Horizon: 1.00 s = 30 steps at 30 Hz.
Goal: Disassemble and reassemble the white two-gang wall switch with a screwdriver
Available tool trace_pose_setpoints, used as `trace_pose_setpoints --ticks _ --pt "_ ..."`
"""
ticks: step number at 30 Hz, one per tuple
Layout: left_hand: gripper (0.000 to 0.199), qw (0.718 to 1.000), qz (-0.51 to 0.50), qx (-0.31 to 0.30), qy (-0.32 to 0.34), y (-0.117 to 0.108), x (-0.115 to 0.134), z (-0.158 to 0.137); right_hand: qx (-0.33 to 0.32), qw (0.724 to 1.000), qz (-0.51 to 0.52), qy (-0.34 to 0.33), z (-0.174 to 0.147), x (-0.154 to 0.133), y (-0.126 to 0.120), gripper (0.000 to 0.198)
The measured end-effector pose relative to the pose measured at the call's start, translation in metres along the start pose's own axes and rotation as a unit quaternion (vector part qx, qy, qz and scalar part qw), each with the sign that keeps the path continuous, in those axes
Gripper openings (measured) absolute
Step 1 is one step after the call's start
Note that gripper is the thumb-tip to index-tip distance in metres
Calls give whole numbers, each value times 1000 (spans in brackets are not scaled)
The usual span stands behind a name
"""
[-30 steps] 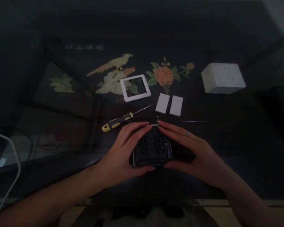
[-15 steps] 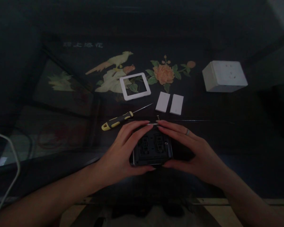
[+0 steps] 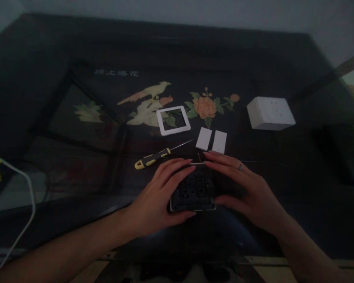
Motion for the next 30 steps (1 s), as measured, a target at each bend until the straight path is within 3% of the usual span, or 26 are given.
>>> trace_pose_setpoints --ticks 2,4,7,10,11,16,20,23,27,29,30 --pt "83 1000 2 3 2 1 0 0 34 999 -39 16 13 -8 -15 32" --pt "82 1000 9 14 12 1 0 -1 23 997 -74 -5 36 -22 -18 28" --pt "79 999 22 35 22 1 0 -1 -101 980 -142 -95 82 -47 14 29" --pt "78 999 14 32 12 3 -2 0 -248 919 -271 -143 119 -52 61 29" --pt "78 1000 7 28 6 4 -3 0 -270 907 -282 -157 128 -54 72 30" --pt "75 999 -8 41 18 1 0 1 -317 868 -326 -199 145 -63 108 24" --pt "73 999 -17 49 16 -1 1 1 -315 856 -352 -210 143 -71 106 26" --pt "74 998 -19 53 27 -2 3 2 -244 882 -350 -200 140 -77 73 30" --pt "76 997 -25 57 46 -3 5 1 0 980 -171 -103 108 -75 -18 43" --pt "78 997 -34 50 38 -2 4 1 150 983 -48 -92 70 -69 -62 53" --pt "78 998 -38 43 31 -2 4 1 210 975 -34 -71 49 -62 -77 57"
Point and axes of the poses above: each hand's wrist, its own z-axis towards the middle knuckle, its own y-axis out of the palm, x = y × z, the point moved 9 cm from there along z, towards the middle knuckle, and after that the axes turned 1 degree about -z, right-handed, at the moved point
